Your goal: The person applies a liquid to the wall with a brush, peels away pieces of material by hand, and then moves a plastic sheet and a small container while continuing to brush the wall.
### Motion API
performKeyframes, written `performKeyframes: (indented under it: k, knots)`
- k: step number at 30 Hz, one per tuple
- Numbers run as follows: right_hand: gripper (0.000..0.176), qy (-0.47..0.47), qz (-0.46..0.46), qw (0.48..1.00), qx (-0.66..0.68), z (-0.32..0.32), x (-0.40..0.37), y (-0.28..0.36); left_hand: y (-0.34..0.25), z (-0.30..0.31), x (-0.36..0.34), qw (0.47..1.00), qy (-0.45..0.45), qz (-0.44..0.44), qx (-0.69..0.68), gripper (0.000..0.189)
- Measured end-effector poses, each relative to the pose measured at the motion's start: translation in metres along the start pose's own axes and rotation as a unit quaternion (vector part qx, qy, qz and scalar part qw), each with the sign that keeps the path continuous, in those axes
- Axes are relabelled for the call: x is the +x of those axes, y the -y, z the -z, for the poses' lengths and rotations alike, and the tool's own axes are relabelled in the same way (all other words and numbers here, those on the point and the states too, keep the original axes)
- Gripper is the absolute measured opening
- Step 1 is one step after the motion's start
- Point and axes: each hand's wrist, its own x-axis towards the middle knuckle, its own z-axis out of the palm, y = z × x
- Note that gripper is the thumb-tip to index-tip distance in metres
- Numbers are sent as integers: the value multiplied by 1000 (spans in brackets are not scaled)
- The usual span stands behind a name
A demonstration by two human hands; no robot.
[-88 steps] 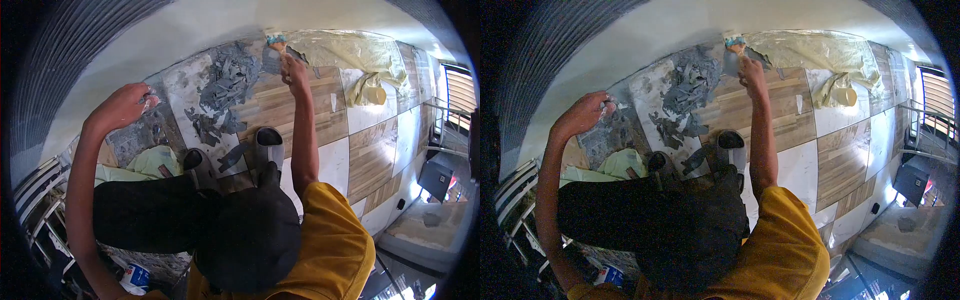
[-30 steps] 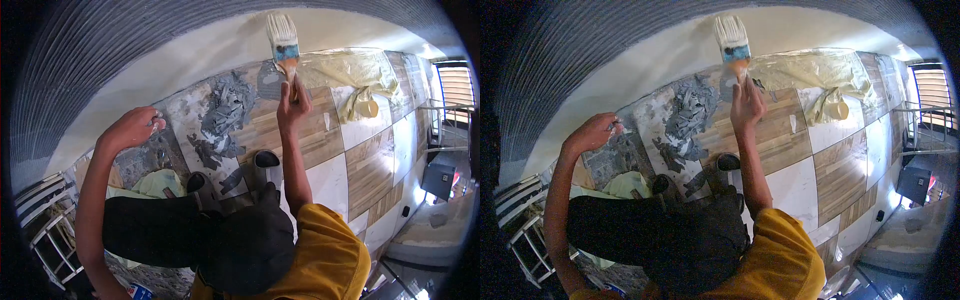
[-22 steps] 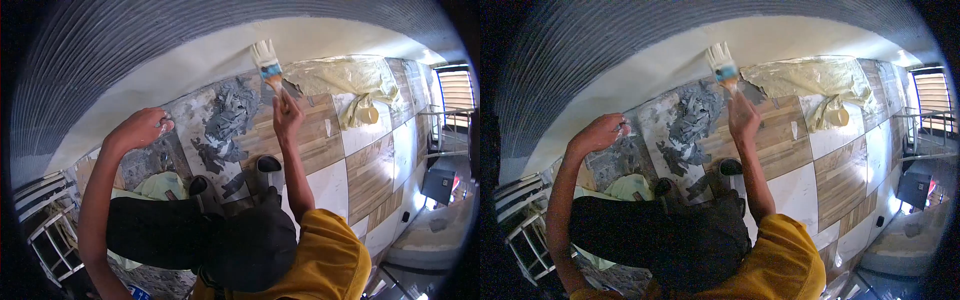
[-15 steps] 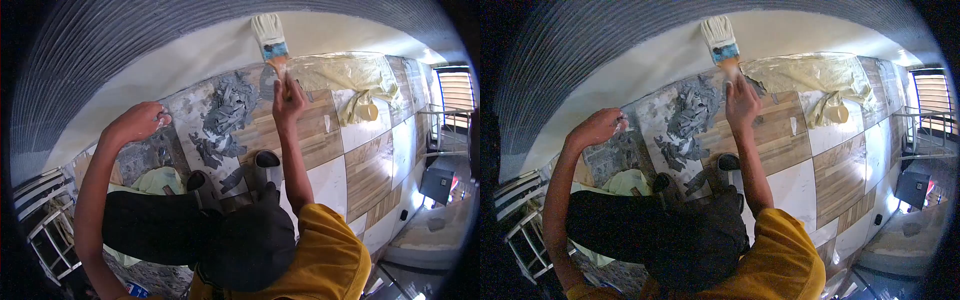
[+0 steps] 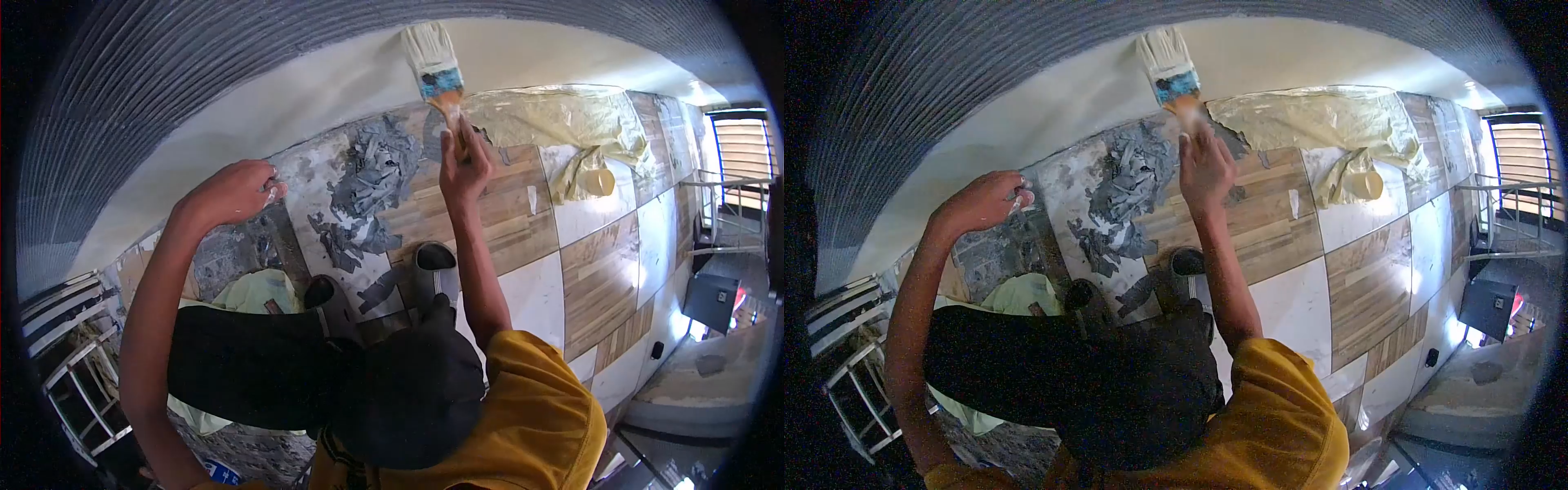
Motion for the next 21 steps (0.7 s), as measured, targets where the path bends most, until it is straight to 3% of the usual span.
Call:
performKeyframes:
  k: [2,4,8,14,19,21]
  knots:
    - [30,-14,13,1000,21,-10,-8,-13,2,-5,2,1000,0,-12,2,39]
    - [31,96,-85,991,-49,-10,-21,-20,2,-8,2,1000,-1,-21,2,40]
    - [32,40,-63,997,-15,-1,-45,-25,20,-12,11,998,55,30,-3,33]
    - [27,-38,-39,998,19,-5,-7,-9,59,-33,30,994,99,47,10,30]
    - [24,76,-145,986,-43,-20,-43,-63,53,-26,32,990,100,96,10,33]
    - [25,52,-141,987,-55,-6,-59,-64,59,-27,35,994,84,72,7,36]
